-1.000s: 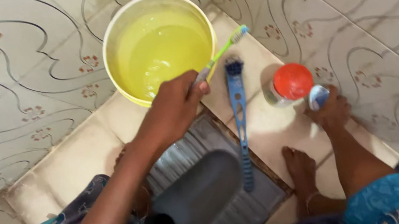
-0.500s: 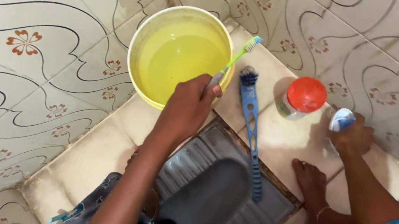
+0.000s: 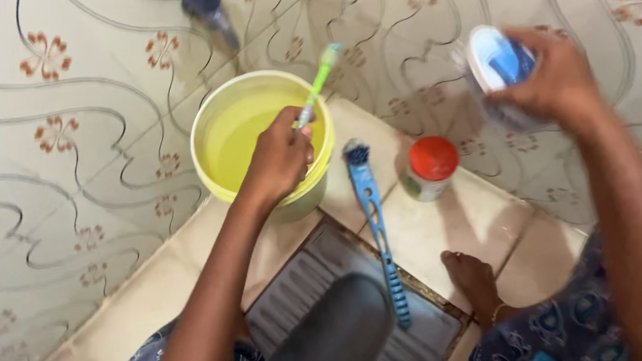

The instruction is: The person scrubs a wall-mounted faucet with a toothbrush while rinsing it with water from a yellow bucket. They then use a blue scrub brush to clean the faucet and surrounding tiles, rinsing the brush in the bucket between scrubbing actions.

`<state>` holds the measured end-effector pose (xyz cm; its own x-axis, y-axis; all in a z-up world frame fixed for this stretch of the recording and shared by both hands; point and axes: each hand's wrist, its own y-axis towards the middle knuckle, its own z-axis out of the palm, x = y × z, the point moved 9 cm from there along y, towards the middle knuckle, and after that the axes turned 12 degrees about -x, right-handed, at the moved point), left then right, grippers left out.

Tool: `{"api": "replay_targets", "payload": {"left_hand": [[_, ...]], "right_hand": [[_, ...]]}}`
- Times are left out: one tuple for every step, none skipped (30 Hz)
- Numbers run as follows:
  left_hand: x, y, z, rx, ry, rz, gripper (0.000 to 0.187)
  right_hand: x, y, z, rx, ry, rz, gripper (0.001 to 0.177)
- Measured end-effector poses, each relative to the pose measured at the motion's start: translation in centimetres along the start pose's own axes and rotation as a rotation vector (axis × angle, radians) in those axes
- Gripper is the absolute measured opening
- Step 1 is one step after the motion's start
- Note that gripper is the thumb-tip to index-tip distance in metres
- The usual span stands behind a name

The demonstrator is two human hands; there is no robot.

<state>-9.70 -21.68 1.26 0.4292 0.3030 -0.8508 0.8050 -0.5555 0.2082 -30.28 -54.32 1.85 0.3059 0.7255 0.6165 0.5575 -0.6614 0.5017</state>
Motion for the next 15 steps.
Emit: {"api": "replay_targets", "payload": {"left_hand": [[-1.4,-0.2,0.5,0.000,-0.044,-0.001,0.027],[-2.9,-0.5,1.2,0.001,-0.088,-0.004,0.028],[-4.8,-0.9,2.2,0.008,-0.138,-0.010,0.030],[-6.8,-1.5,3.8,0.079,-0.216,-0.033,0.032],[-9.1,-2.1,5.4,0.154,-0.295,-0.060,0.035],[-11.6,-3.1,7.2,0.231,-0.372,-0.089,0.038],[-15.2,-4.4,9.0,0.295,-0.379,-0.011,0.041],[-18.9,-6.1,11.0,0.360,-0.385,0.067,0.043],[-22.3,-8.1,12.9,0.430,-0.393,0.143,0.045],[-25.2,-9.8,14.6,0.463,-0.381,0.192,0.046],[-27.6,-11.7,16.4,0.497,-0.370,0.229,0.047],[-29.8,-13.5,18.4,0.530,-0.359,0.265,0.047],[-31.7,-15.2,20.4,0.587,-0.398,0.274,0.046],[-33.0,-16.9,22.4,0.644,-0.435,0.281,0.046],[-33.6,-19.1,24.4,0.706,-0.470,0.273,0.045]], "right_hand": [[1.7,0.9,-2.6,0.038,0.037,0.005,0.094],[3.4,1.6,-5.3,0.075,0.074,0.009,0.095],[5.4,1.9,-8.7,0.068,0.076,-0.058,0.096],[7.3,1.5,-11.8,0.063,0.076,-0.126,0.096],[8.7,0.6,-14.9,0.037,-0.019,-0.150,0.097],[9.8,-0.3,-17.9,0.013,-0.114,-0.171,0.098],[10.6,-1.3,-21.1,-0.015,-0.202,-0.195,0.100],[11.2,-2.7,-24.1,-0.046,-0.248,-0.246,0.103],[11.8,-4.6,-27.0,-0.073,-0.299,-0.291,0.106],[12.1,-6.5,-29.5,-0.098,-0.352,-0.335,0.110],[11.6,-8.3,-31.8,-0.104,-0.413,-0.314,0.111],[11.1,-10.1,-33.9,-0.110,-0.474,-0.291,0.112],[10.5,-11.8,-35.9,-0.121,-0.537,-0.269,0.113],[9.7,-13.7,-37.9,-0.127,-0.564,-0.217,0.117],[8.7,-16.4,-39.5,-0.122,-0.587,-0.156,0.121]]}}
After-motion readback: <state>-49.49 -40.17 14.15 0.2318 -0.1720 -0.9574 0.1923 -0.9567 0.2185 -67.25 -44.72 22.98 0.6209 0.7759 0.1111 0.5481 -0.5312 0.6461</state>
